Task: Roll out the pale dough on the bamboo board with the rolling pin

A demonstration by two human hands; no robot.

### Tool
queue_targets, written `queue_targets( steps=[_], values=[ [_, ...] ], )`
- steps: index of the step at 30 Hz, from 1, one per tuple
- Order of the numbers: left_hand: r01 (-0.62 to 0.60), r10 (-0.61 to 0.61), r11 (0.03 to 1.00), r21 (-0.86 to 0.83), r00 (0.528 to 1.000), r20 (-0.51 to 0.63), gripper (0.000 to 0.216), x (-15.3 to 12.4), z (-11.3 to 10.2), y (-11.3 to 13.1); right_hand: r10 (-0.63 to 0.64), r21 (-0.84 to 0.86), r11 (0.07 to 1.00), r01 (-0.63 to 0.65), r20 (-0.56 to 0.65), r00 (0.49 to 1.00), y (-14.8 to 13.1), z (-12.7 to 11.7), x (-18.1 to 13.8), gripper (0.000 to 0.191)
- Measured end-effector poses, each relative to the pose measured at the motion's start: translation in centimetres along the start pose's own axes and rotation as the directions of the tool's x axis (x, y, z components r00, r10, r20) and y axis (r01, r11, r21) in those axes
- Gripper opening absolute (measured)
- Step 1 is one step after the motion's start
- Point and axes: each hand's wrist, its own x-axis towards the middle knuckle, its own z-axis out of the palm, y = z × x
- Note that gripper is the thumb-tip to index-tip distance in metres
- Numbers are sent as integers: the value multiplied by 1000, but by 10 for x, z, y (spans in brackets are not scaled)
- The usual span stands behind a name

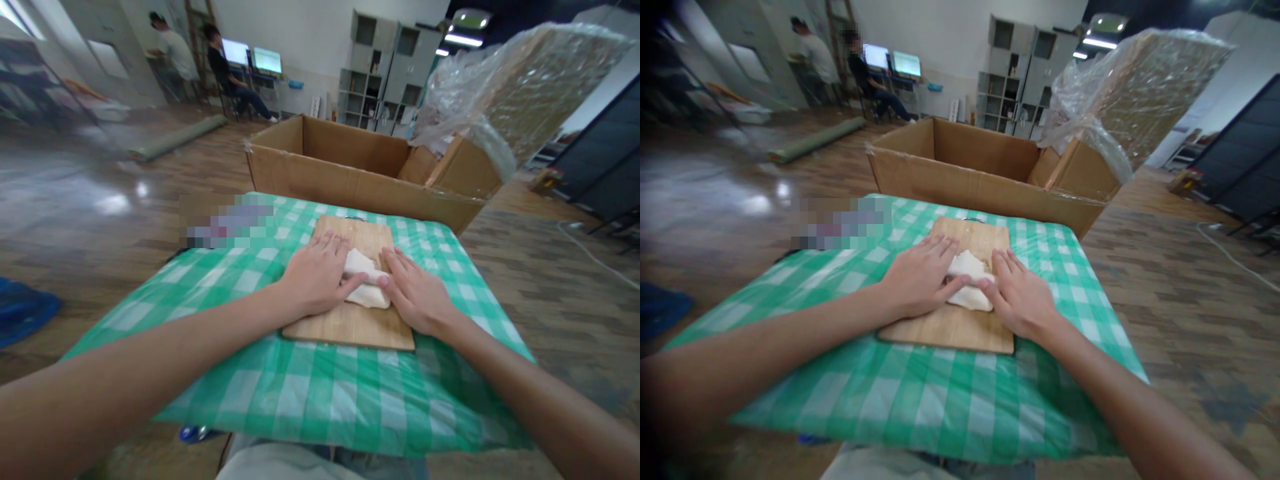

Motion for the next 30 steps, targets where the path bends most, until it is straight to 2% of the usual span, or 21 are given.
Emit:
queue_targets(
  steps=[4, 7, 12, 17, 23, 30],
  values=[
    [-72, 72, 997, -41, 997, -4, 80, -24, -7, 2, -107, -108, 989, 100, -61, 992, -24, -3, -31, 87],
    [-107, 107, 993, -56, 994, 8, 76, -39, -14, 5, -158, -166, 975, 147, -54, 986, -33, -6, -44, 90],
    [-119, 119, 993, -23, 993, 23, 62, -65, -23, 12, -206, -183, 963, 199, -23, 978, -41, -12, -60, 91],
    [-103, 103, 995, -2, 994, 32, 68, -84, -25, 19, -260, -173, 951, 257, 2, 966, -48, -16, -74, 97],
    [-104, 105, 994, -27, 993, 57, 75, -83, -26, 21, -279, -164, 947, 276, 5, 960, -52, -16, -83, 103],
    [-122, 128, 990, -65, 987, 99, 88, -56, -25, 16, -273, -124, 955, 269, -10, 962, -55, -15, -83, 107]
  ],
)
